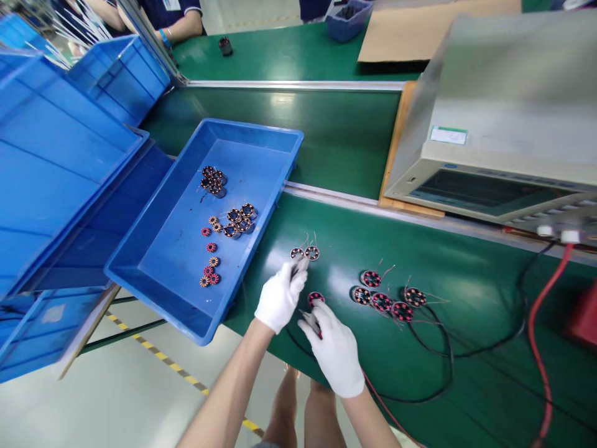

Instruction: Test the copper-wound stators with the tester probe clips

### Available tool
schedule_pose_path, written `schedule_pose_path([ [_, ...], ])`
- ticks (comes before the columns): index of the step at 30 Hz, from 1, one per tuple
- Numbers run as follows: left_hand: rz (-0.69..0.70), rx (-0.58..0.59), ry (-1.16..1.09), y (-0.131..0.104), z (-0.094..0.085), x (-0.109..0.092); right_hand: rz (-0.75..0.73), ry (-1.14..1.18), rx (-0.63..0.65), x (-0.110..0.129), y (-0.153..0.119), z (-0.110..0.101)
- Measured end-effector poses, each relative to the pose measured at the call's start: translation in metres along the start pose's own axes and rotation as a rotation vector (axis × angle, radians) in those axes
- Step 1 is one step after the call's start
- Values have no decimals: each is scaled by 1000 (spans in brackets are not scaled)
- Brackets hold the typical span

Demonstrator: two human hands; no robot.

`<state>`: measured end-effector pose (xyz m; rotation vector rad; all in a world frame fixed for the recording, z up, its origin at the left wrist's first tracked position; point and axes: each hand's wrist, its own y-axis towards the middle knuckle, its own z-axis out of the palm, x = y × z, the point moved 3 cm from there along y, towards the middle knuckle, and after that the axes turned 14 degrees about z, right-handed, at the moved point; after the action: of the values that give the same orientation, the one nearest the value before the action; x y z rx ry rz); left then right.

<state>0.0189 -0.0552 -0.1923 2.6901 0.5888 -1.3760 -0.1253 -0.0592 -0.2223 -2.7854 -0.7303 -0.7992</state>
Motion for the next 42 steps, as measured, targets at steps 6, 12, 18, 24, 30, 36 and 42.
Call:
schedule_pose_path([
  [6, -144, 46, 223, 12, 16, -6, 197, -10, -161, -53, 2, -25],
  [12, -25, 73, -110, -54, 32, -7, 295, 45, -237, -69, 6, -36],
  [18, -383, -230, -377, -92, 38, 14, 191, -99, -117, -67, 3, -33],
  [24, -555, -190, -538, -83, 40, 17, 238, -132, 24, -62, 15, -29],
  [30, -508, -161, -605, -74, 42, 13, 241, -124, 18, -65, 13, -25],
  [36, -510, -187, -636, -78, 43, 18, 264, -117, 35, -64, 15, -26],
  [42, -500, -177, -651, -80, 39, 15, 255, -112, -1, -61, 17, -28],
])
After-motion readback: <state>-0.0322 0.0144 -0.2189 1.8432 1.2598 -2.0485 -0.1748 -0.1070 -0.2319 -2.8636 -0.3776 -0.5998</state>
